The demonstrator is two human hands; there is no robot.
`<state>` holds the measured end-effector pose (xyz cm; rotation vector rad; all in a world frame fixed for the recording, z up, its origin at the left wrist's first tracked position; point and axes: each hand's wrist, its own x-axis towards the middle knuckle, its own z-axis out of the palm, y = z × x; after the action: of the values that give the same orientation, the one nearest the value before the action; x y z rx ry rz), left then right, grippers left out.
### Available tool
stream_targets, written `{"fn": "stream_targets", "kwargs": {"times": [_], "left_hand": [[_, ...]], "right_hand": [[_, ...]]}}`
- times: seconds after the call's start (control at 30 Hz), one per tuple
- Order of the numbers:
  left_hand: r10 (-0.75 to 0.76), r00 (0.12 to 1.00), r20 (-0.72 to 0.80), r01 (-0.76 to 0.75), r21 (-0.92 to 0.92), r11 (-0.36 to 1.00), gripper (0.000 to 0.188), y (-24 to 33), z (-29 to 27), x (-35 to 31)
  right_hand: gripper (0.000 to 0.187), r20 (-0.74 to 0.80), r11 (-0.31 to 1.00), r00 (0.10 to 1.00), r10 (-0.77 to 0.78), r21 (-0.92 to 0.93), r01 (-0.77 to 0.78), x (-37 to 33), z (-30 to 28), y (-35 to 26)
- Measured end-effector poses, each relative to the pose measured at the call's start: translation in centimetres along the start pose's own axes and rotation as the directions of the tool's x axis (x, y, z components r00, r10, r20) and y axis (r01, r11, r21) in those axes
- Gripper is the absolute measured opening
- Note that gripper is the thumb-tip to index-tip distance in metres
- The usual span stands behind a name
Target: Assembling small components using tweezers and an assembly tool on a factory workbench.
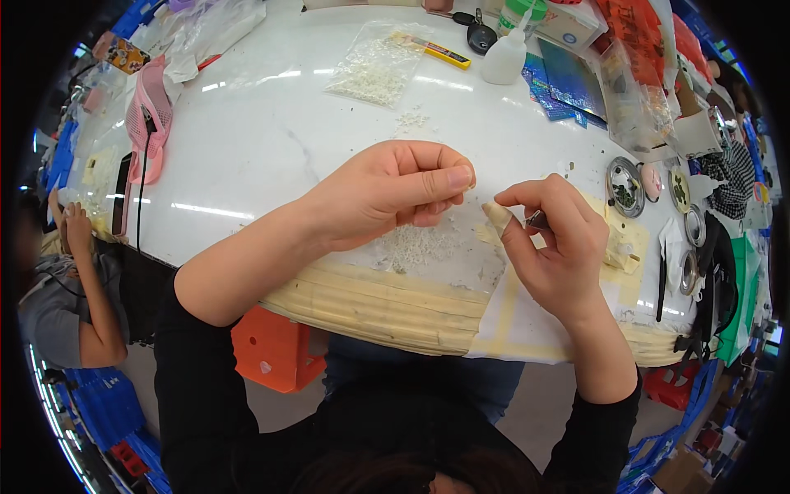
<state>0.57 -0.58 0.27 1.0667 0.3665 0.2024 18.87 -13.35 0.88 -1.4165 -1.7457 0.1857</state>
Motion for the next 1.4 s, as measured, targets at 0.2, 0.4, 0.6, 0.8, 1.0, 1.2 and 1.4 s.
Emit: {"fn": "stream_targets", "kwargs": {"times": [0.2, 0.4, 0.6, 0.8, 1.0, 1.2, 1.4], "left_hand": [[-0.071, 0.995, 0.075, 0.085, -0.205, 0.975, 0.019, -1.0, 1.1, -0.5], [-0.064, 0.998, 0.009, 0.064, -0.114, 0.991, 0.018, -1.0, 1.5, -0.6], [0.144, 0.986, -0.089, -0.126, 0.173, 0.977, 0.014, -1.0, 1.6, -0.9], [0.083, 0.995, 0.064, -0.090, 0.111, 0.990, 0.013, -0.5, 0.1, -0.6], [0.052, 0.996, 0.077, -0.055, 0.044, 0.998, 0.013, -0.5, 0.2, -0.5], [0.172, 0.985, 0.018, -0.172, 0.185, 0.968, 0.015, -0.4, 0.9, -0.6], [0.370, 0.929, -0.012, -0.342, 0.354, 0.871, 0.012, -1.1, 1.2, -1.0]], "right_hand": [[0.030, -0.035, 0.991, 0.996, -0.078, 0.108, 0.081, -0.1, 0.3, -0.4], [0.032, -0.030, 0.989, 0.993, -0.111, 0.096, 0.114, -0.3, 0.4, -0.3], [0.027, -0.038, 0.990, 0.997, -0.072, 0.115, 0.076, -0.2, 0.4, -0.4], [0.019, -0.014, 0.984, 0.999, -0.028, 0.178, 0.031, -0.1, -0.1, -0.4], [0.016, 0.053, 0.976, 0.998, 0.030, 0.213, -0.041, -0.1, -0.3, -0.5], [0.014, 0.059, 0.987, 0.995, 0.087, 0.127, -0.093, 0.0, -0.1, -0.5], [0.017, 0.062, 0.997, 0.995, 0.074, 0.033, -0.076, -0.2, 0.3, -0.2]]}}
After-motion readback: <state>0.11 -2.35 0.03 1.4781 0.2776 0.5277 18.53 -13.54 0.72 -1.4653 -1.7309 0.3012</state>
